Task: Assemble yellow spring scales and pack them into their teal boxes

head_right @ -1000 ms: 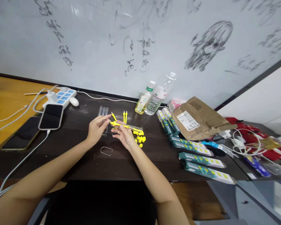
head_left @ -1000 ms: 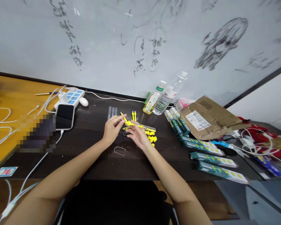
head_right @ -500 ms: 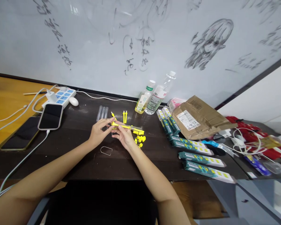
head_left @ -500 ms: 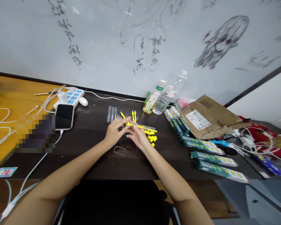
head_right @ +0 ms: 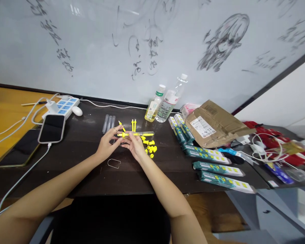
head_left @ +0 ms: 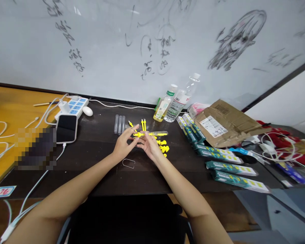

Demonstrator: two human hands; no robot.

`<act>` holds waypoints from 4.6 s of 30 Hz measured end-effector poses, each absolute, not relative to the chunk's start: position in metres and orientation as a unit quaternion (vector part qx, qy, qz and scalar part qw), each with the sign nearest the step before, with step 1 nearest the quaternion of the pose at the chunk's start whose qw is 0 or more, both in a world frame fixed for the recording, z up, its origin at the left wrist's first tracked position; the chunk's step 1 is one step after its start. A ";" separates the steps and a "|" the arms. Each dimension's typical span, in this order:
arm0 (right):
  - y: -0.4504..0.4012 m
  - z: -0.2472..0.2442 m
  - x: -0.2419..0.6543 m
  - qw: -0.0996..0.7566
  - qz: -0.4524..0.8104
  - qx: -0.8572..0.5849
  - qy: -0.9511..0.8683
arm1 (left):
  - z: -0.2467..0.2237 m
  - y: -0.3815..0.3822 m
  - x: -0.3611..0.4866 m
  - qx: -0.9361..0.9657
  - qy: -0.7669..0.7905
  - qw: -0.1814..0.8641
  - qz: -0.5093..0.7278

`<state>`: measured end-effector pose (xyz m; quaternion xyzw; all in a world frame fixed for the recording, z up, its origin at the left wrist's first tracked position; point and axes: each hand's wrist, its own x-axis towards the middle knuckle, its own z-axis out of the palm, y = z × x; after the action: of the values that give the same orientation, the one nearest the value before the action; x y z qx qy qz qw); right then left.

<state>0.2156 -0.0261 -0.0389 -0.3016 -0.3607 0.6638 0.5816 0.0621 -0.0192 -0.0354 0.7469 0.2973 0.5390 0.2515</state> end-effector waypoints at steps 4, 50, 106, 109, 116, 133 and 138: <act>-0.024 -0.042 0.215 0.587 0.667 -0.308 -0.340 | -0.034 -0.019 0.062 0.750 0.291 0.274 0.528; -0.033 -0.047 0.208 0.362 0.742 -0.354 -0.439 | -0.046 -0.009 0.066 0.746 0.349 0.397 0.406; -0.017 -0.003 0.312 0.501 0.332 -0.549 -0.581 | -0.044 0.002 0.052 0.697 0.477 0.319 0.431; -0.017 -0.002 0.310 0.536 0.398 -0.496 -0.555 | -0.043 0.002 0.052 0.699 0.469 0.320 0.436; -0.020 -0.003 0.310 0.535 0.424 -0.467 -0.562 | -0.044 0.001 0.053 0.702 0.463 0.319 0.436; -0.029 0.003 0.309 0.463 0.412 -0.431 -0.656 | -0.041 0.005 0.049 0.691 0.480 0.328 0.431; -0.029 0.002 0.303 0.501 0.439 -0.420 -0.616 | -0.043 0.007 0.050 0.686 0.471 0.344 0.435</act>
<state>0.3031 -0.0292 0.0021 -0.4196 -0.6162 0.4394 0.5011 0.0497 0.0065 -0.0430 0.6857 0.4714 0.4350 0.3441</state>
